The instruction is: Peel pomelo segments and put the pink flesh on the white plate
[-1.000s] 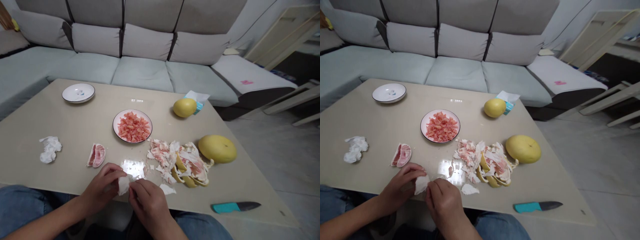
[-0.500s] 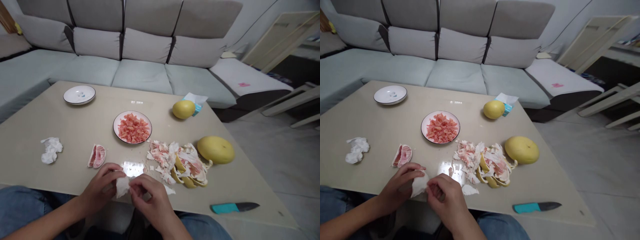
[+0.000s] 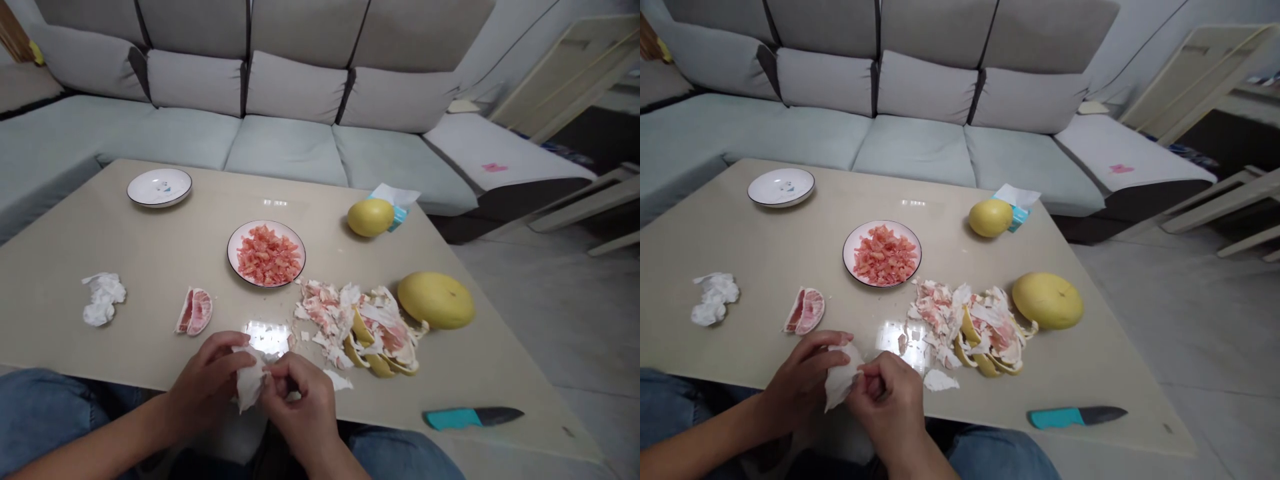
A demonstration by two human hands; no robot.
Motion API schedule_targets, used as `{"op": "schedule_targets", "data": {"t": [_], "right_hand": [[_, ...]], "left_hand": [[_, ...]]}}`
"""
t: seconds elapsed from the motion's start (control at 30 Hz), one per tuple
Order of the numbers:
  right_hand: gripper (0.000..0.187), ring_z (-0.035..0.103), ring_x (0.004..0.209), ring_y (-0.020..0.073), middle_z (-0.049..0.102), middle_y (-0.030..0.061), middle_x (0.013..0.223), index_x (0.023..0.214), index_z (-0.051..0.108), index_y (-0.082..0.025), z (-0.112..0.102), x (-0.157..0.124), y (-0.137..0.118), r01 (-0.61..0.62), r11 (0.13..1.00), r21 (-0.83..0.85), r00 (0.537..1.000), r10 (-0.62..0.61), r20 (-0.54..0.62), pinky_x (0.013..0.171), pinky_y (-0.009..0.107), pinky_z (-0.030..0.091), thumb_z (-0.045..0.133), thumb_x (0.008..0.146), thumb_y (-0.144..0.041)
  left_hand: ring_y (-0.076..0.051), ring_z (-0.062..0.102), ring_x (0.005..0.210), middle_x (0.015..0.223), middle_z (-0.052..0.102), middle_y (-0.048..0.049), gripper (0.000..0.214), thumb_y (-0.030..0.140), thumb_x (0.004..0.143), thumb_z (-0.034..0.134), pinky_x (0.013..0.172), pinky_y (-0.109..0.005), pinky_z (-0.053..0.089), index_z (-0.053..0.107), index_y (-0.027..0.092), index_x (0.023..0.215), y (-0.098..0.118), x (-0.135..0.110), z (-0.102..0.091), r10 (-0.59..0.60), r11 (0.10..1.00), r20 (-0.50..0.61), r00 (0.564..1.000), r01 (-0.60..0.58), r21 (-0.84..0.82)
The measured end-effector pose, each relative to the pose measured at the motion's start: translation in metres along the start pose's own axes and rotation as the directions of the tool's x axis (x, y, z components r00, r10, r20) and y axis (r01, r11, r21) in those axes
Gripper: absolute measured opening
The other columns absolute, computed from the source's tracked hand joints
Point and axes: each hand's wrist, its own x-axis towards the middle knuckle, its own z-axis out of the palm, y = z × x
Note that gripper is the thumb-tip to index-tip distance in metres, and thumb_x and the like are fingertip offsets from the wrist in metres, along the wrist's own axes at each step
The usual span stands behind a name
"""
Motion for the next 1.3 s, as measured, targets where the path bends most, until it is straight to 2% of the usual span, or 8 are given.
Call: {"op": "schedule_targets", "data": {"t": [0.1,0.2,0.33,0.47,0.77,0.97,1.1,1.3], "right_hand": [[0.017,0.042,0.034,0.0083,0.047,-0.0066,0.042,0.064,0.055,-0.019,-0.003,0.003,0.0,-0.397,0.875,0.277,0.917,0.366,0.157,0.034,0.018,0.032,0.06,0.074,-0.031],[0.024,0.041,0.031,0.0072,0.048,-0.0077,0.04,0.064,0.05,-0.019,-0.011,0.013,0.004,-0.488,0.753,0.441,0.87,0.457,0.185,0.035,0.017,0.032,0.062,0.072,-0.038],[0.023,0.047,0.037,0.0095,0.053,-0.0049,0.047,0.072,0.058,-0.018,-0.028,0.03,0.013,-0.388,0.827,0.407,0.919,0.382,0.099,0.039,0.019,0.037,0.06,0.077,-0.04],[0.017,0.059,0.062,0.0161,0.065,0.0044,0.075,0.088,0.067,-0.017,-0.042,0.04,0.026,-0.085,0.995,-0.058,0.994,0.081,-0.07,0.056,0.026,0.047,0.053,0.082,-0.024],[0.026,0.063,0.079,0.0256,0.066,0.0135,0.088,0.089,0.068,-0.013,-0.04,0.04,0.038,0.12,0.771,-0.625,0.991,-0.134,0.025,0.071,0.038,0.052,0.042,0.087,-0.013],[0.018,0.062,0.094,0.0244,0.067,0.0121,0.099,0.092,0.068,-0.018,-0.041,0.034,0.018,0.241,0.909,-0.34,0.968,-0.251,0.015,0.082,0.039,0.051,0.05,0.09,-0.019],[0.012,0.063,0.082,0.0176,0.069,0.0051,0.088,0.096,0.068,-0.021,-0.033,0.021,-0.001,0.219,0.976,-0.009,0.962,-0.214,0.171,0.072,0.028,0.052,0.059,0.087,-0.019],[0.022,0.066,0.075,0.0153,0.072,0.0048,0.091,0.103,0.068,-0.021,-0.022,0.014,-0.002,0.261,0.965,0.033,0.951,-0.263,0.163,0.069,0.025,0.054,0.064,0.082,-0.015]], "left_hand": [[-0.025,0.053,0.118,0.12,0.047,-0.0083,0.039,0.004,0.085,0.05,0.092,-0.036,0.051,0.051,0.028,0.116,0.002,0.002,-0.001,0.024,0.998,-0.058,0.998,-0.028,-0.062],[-0.026,0.057,0.115,0.116,0.047,-0.0078,0.039,0.004,0.082,0.059,0.093,-0.037,0.048,0.051,0.026,0.113,0.004,0.01,-0.004,-0.005,0.986,-0.148,0.989,-0.02,-0.165],[-0.027,0.059,0.115,0.116,0.045,-0.0071,0.043,0.005,0.08,0.066,0.093,-0.036,0.047,0.049,0.027,0.113,0.005,0.016,-0.008,-0.082,0.95,-0.19,0.978,0.019,-0.313],[-0.028,0.057,0.117,0.117,0.044,-0.0077,0.043,0.005,0.081,0.064,0.091,-0.036,0.049,0.049,0.028,0.114,0.004,0.013,-0.008,-0.087,0.92,-0.185,0.979,0.008,-0.393],[-0.026,0.055,0.117,0.116,0.052,-0.0083,0.038,0.018,0.082,0.069,0.096,-0.035,0.045,0.053,0.029,0.114,0.007,0.012,-0.008,-0.192,0.856,-0.062,0.979,0.136,-0.499],[-0.027,0.054,0.118,0.118,0.052,-0.0079,0.038,0.024,0.079,0.072,0.091,-0.033,0.048,0.056,0.03,0.113,0.006,0.011,-0.007,-0.364,0.734,0.047,0.93,0.317,-0.601],[-0.026,0.055,0.115,0.115,0.054,-0.0079,0.039,0.021,0.077,0.074,0.093,-0.035,0.048,0.058,0.028,0.112,0.006,0.013,-0.006,-0.327,0.751,0.036,0.944,0.283,-0.596],[-0.026,0.053,0.117,0.117,0.052,-0.0077,0.043,0.012,0.079,0.07,0.096,-0.038,0.047,0.056,0.03,0.115,-0.001,0.012,-0.002,-0.213,0.817,0.019,0.977,0.188,-0.546]]}}
